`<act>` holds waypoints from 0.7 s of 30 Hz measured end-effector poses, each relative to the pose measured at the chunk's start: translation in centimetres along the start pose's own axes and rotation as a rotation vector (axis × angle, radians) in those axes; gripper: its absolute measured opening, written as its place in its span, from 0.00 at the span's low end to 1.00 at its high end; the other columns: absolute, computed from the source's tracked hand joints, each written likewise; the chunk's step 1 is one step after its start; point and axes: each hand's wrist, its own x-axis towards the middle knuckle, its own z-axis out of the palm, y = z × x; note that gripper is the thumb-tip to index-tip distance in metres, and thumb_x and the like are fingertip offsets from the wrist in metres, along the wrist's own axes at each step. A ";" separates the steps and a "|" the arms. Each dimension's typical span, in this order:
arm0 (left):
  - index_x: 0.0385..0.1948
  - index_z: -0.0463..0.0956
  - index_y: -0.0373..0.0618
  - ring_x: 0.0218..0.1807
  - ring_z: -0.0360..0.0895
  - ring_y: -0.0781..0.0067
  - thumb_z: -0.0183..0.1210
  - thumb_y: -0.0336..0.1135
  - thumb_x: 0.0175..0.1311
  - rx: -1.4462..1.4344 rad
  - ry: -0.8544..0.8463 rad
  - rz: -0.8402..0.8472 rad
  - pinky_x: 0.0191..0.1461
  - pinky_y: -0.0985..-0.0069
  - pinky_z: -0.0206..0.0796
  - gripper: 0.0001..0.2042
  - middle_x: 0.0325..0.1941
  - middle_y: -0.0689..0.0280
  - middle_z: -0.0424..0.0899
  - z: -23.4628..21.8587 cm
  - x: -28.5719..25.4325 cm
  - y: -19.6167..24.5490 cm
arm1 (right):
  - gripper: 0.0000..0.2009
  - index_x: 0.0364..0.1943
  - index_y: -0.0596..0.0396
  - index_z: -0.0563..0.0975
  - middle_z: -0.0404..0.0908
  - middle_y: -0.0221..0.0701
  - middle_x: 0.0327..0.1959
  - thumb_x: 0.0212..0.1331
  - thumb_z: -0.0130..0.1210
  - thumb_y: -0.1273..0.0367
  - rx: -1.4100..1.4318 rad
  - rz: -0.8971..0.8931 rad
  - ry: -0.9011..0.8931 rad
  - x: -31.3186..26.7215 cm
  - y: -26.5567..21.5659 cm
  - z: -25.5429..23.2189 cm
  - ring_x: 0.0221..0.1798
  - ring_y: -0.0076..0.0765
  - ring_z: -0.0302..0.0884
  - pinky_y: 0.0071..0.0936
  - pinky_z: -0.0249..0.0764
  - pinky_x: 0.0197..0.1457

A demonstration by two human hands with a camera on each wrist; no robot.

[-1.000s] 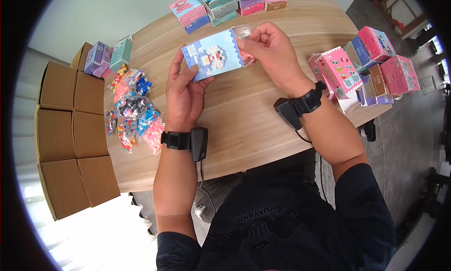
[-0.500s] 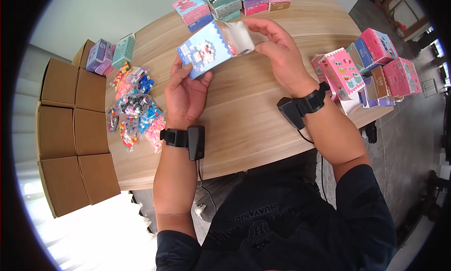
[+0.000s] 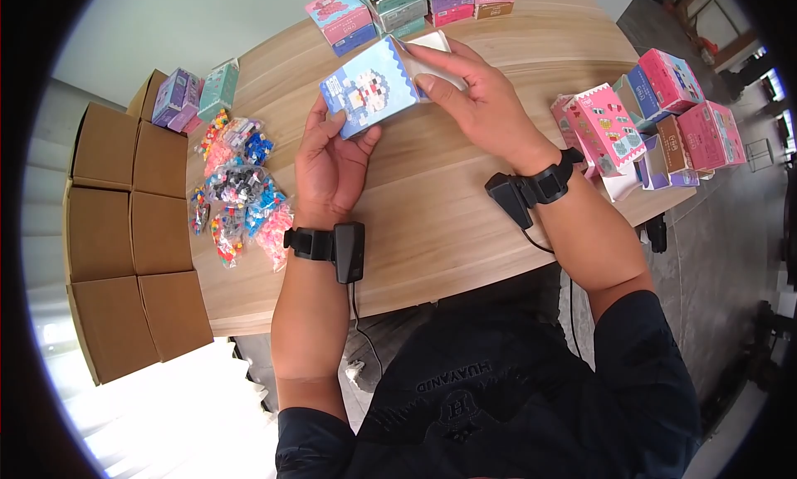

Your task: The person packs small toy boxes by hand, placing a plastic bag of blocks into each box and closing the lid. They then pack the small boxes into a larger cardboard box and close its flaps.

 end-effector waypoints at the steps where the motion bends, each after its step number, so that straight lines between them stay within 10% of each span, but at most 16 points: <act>1: 0.75 0.59 0.44 0.63 0.80 0.59 0.54 0.28 0.74 -0.005 0.011 0.006 0.57 0.62 0.83 0.28 0.68 0.58 0.76 0.1 0.0 0.0 | 0.22 0.70 0.58 0.75 0.73 0.37 0.70 0.76 0.57 0.68 0.055 0.024 -0.018 0.0 -0.1 0.2 0.72 0.34 0.71 0.28 0.68 0.73; 11: 0.77 0.54 0.49 0.66 0.79 0.54 0.51 0.24 0.75 -0.003 -0.013 0.046 0.61 0.56 0.83 0.30 0.69 0.56 0.74 -0.1 0.2 0.0 | 0.22 0.72 0.53 0.74 0.83 0.29 0.57 0.77 0.56 0.65 0.379 0.125 0.214 -0.4 -1.8 1.2 0.49 0.17 0.78 0.20 0.77 0.45; 21: 0.75 0.57 0.49 0.67 0.78 0.53 0.51 0.22 0.75 0.061 -0.043 0.070 0.63 0.55 0.82 0.28 0.70 0.54 0.73 0.6 -0.2 -0.1 | 0.17 0.63 0.54 0.79 0.86 0.27 0.52 0.74 0.59 0.66 0.203 0.269 0.066 -0.2 -1.0 0.2 0.49 0.19 0.81 0.22 0.80 0.48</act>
